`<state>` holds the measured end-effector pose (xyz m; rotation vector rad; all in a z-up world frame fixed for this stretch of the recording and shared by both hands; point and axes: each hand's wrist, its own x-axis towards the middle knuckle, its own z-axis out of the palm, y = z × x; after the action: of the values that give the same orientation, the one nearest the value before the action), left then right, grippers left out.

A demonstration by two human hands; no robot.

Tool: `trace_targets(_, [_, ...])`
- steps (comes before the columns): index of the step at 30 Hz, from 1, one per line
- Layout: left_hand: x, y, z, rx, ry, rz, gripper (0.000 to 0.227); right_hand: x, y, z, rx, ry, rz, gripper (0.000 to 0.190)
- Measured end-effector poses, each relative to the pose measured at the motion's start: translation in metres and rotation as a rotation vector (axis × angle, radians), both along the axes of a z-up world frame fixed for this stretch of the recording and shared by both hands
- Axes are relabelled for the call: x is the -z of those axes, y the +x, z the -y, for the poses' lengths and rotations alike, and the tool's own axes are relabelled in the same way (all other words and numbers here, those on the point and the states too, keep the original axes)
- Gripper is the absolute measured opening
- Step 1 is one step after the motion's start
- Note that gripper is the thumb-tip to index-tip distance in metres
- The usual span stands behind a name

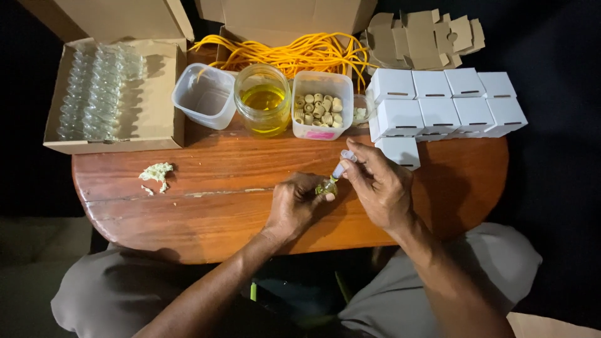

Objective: Filling small glass bottles with liquid using a syringe and attaching wooden caps with strings.

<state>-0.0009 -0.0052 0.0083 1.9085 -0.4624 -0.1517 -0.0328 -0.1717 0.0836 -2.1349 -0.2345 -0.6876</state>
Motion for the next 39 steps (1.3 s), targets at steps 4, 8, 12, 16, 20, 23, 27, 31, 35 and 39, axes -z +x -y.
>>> trace_targets(4, [0.015, 0.000, 0.001, -0.018, -0.026, -0.008, 0.032, -0.001, -0.001, -0.001, -0.002, 0.034, 0.002, 0.026])
trace_targets(8, [0.008, -0.001, 0.001, -0.022, -0.020, -0.016, 0.031, -0.001, 0.000, 0.000, -0.001, 0.008, 0.006, 0.024])
trace_targets(12, [0.017, 0.000, 0.001, -0.016, -0.005, -0.026, 0.030, -0.007, 0.000, -0.002, -0.008, 0.015, -0.007, 0.023])
trace_targets(16, [0.016, -0.001, 0.002, -0.009, -0.011, 0.007, 0.030, -0.007, -0.001, -0.002, -0.009, 0.002, -0.002, 0.024])
trace_targets(20, [0.014, -0.001, 0.002, -0.013, -0.011, 0.018, 0.026, -0.006, -0.001, -0.001, -0.004, -0.023, 0.003, 0.021])
trace_targets(23, [0.013, -0.001, 0.001, 0.004, 0.001, 0.040, 0.025, -0.002, 0.000, 0.000, -0.002, -0.025, 0.011, 0.018])
trace_targets(27, [0.011, -0.002, -0.001, 0.020, 0.010, 0.035, 0.028, -0.002, -0.001, 0.001, 0.005, -0.038, 0.024, 0.019])
trace_targets(31, [0.015, 0.000, -0.002, 0.011, -0.008, 0.020, 0.029, -0.002, 0.001, -0.001, 0.014, -0.043, 0.032, 0.019])
trace_targets(35, [0.016, -0.001, -0.003, 0.011, -0.066, 0.048, 0.028, -0.005, 0.001, -0.001, -0.009, -0.058, 0.021, 0.019])
trace_targets(39, [0.012, -0.001, -0.002, 0.006, -0.082, 0.055, 0.028, -0.013, 0.002, 0.000, -0.028, -0.116, 0.019, 0.020])
